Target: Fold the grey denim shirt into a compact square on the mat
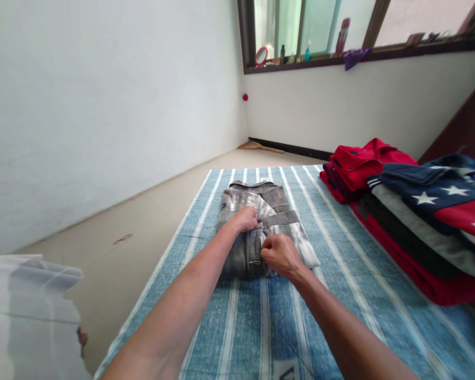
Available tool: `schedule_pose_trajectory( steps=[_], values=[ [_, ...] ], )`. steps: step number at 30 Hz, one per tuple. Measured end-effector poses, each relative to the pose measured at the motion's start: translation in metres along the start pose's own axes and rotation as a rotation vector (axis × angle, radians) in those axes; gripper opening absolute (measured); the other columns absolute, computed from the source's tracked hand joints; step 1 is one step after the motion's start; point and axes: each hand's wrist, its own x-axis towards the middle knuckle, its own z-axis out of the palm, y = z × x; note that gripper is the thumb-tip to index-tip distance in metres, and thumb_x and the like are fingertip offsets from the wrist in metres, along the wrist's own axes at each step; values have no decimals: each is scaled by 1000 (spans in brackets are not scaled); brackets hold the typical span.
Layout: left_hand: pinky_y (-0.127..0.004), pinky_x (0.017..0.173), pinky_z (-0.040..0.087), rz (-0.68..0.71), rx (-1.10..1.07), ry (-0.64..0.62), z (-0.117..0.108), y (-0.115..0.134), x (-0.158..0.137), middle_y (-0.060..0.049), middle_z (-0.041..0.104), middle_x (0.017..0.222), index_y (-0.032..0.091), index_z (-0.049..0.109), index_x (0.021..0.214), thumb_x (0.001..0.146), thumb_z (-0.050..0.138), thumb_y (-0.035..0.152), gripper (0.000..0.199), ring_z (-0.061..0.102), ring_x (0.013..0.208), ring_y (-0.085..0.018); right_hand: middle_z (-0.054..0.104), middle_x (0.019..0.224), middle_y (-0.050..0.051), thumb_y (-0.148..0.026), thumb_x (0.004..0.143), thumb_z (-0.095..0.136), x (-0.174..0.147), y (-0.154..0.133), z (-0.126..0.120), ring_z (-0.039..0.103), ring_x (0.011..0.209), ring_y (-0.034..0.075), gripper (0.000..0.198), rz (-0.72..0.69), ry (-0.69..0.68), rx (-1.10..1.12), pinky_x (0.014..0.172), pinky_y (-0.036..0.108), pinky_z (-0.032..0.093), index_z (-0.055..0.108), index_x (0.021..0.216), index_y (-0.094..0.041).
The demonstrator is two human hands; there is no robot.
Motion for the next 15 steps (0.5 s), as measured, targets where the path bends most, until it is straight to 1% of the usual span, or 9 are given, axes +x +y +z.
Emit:
schedule_pose_trajectory(
  steps=[4,7,10,13,15],
  values=[
    [-26,61,38,-21,-27,2,1,-4,5,-1,56,60,14,66,69,67,60,5,12,57,68,-18,72,83,7,-15,72,52,1,1,3,64,83,20,23,27,-17,13,63,26,35,73,78,-20],
    [-25,58,36,-39,-51,-7,2,-6,7,1,52,55,15,64,67,68,61,6,9,54,63,-16,71,83,6,-21,76,53,1,2,3,64,82,20,20,31,-32,39,63,26,35,72,80,-19],
    [-24,57,38,-55,-77,-19,2,-7,7,3,50,57,14,62,68,75,64,12,8,51,59,-13,71,82,5,-30,80,53,0,4,2,63,79,18,21,33,-41,77,62,25,35,71,84,-20],
    [-25,58,43,-66,-107,-30,1,-8,7,3,53,65,13,59,73,86,63,27,20,51,59,-11,71,81,4,-33,81,53,2,5,2,63,78,17,22,52,-47,107,61,25,35,70,86,-20],
    [-24,58,44,-69,-133,-29,-1,-8,5,4,54,68,13,57,73,89,61,32,25,51,59,-10,70,77,4,-34,81,51,5,6,2,63,75,17,24,65,-61,122,60,25,35,69,85,-19]
  ],
)
